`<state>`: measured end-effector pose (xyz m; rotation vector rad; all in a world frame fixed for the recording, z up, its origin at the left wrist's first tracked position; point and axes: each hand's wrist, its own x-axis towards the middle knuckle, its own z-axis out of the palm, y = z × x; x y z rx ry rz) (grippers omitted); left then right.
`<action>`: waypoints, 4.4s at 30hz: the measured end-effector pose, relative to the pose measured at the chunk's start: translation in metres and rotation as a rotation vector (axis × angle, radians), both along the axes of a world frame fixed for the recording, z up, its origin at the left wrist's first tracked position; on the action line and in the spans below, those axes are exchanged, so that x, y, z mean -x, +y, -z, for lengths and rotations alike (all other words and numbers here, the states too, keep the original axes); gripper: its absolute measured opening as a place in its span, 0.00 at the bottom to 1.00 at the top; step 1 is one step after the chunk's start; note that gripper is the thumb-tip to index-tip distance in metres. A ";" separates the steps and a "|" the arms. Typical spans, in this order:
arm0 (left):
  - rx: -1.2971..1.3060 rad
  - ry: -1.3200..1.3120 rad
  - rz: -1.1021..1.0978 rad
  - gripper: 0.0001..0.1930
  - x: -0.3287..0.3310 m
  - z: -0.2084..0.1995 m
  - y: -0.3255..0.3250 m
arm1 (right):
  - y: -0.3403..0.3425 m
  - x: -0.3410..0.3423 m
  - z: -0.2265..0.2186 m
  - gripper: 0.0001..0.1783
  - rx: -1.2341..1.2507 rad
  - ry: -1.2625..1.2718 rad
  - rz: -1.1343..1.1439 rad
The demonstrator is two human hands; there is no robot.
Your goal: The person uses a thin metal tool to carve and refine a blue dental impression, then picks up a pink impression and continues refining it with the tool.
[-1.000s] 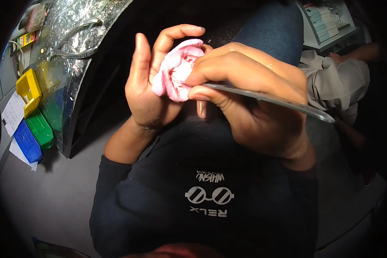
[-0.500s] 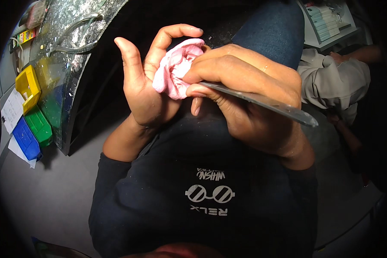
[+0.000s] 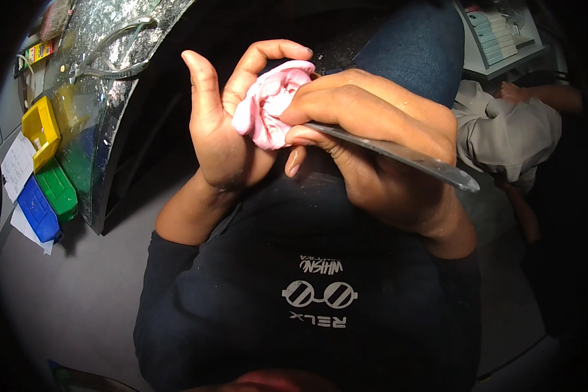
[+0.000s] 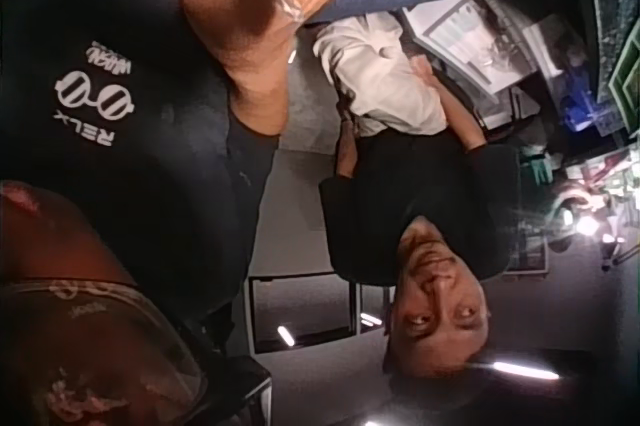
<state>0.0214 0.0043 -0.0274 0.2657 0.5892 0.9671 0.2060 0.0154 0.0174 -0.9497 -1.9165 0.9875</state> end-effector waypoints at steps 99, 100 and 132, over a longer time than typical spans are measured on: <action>-0.042 0.250 0.050 0.56 -0.001 -0.005 0.000 | -0.007 -0.005 0.011 0.04 0.465 0.420 0.017; -0.040 0.229 0.067 0.56 0.001 -0.004 0.000 | -0.007 -0.005 0.011 0.04 0.469 0.416 0.017; 0.165 -0.175 0.435 0.63 0.015 -0.005 0.005 | 0.003 -0.008 0.024 0.07 0.231 0.273 -0.135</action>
